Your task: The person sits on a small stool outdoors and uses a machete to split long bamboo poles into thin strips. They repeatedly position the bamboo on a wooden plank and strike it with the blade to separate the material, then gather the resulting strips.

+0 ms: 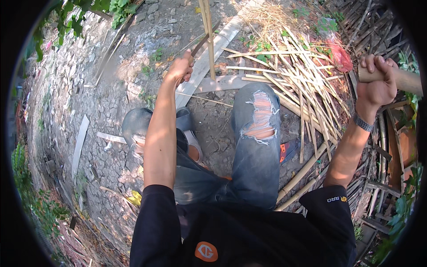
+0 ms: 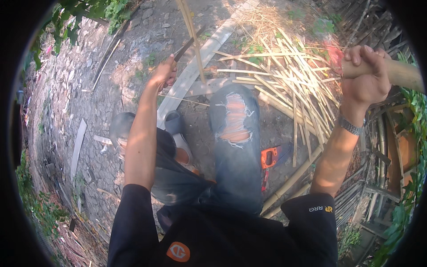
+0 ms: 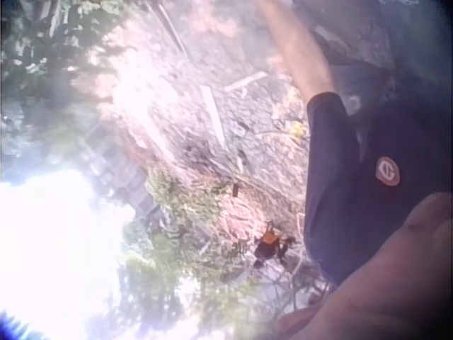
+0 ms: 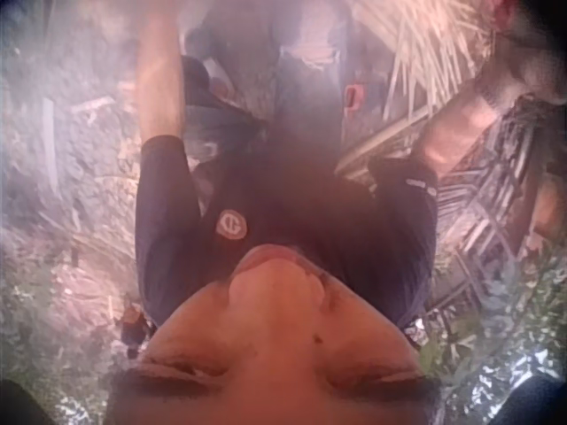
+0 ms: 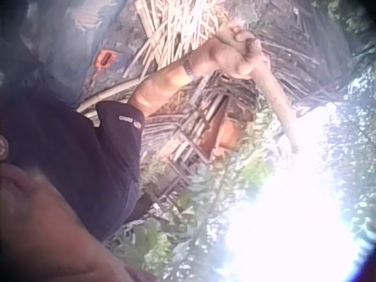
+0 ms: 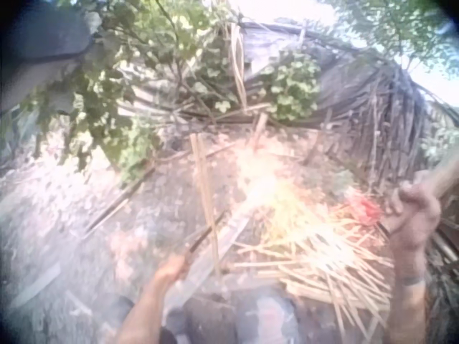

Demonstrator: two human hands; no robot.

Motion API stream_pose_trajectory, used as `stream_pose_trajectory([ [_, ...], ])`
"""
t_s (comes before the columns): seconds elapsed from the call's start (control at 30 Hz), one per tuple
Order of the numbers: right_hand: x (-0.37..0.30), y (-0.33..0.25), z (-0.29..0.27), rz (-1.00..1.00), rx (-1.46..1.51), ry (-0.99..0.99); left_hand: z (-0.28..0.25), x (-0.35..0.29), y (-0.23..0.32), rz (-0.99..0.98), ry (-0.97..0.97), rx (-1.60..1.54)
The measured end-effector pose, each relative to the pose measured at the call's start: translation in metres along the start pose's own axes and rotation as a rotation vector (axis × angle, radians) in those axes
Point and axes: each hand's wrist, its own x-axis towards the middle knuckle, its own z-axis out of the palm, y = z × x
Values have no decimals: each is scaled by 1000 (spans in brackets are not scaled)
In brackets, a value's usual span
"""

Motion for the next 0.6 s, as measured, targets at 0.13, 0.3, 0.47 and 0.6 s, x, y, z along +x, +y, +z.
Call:
stream_pose_trajectory([
  [0.13,-129,111,-66,284,-720,-185,20,6,3,2,-64,20],
  [0.3,-159,103,-81,1229,-916,-396,36,1,7,-24,-113,164],
  [0.47,-69,24,-30,582,-573,-152,48,7,1,5,-35,147],
  [0.6,-37,14,6,78,-106,94,58,13,-2,-7,-35,176],
])
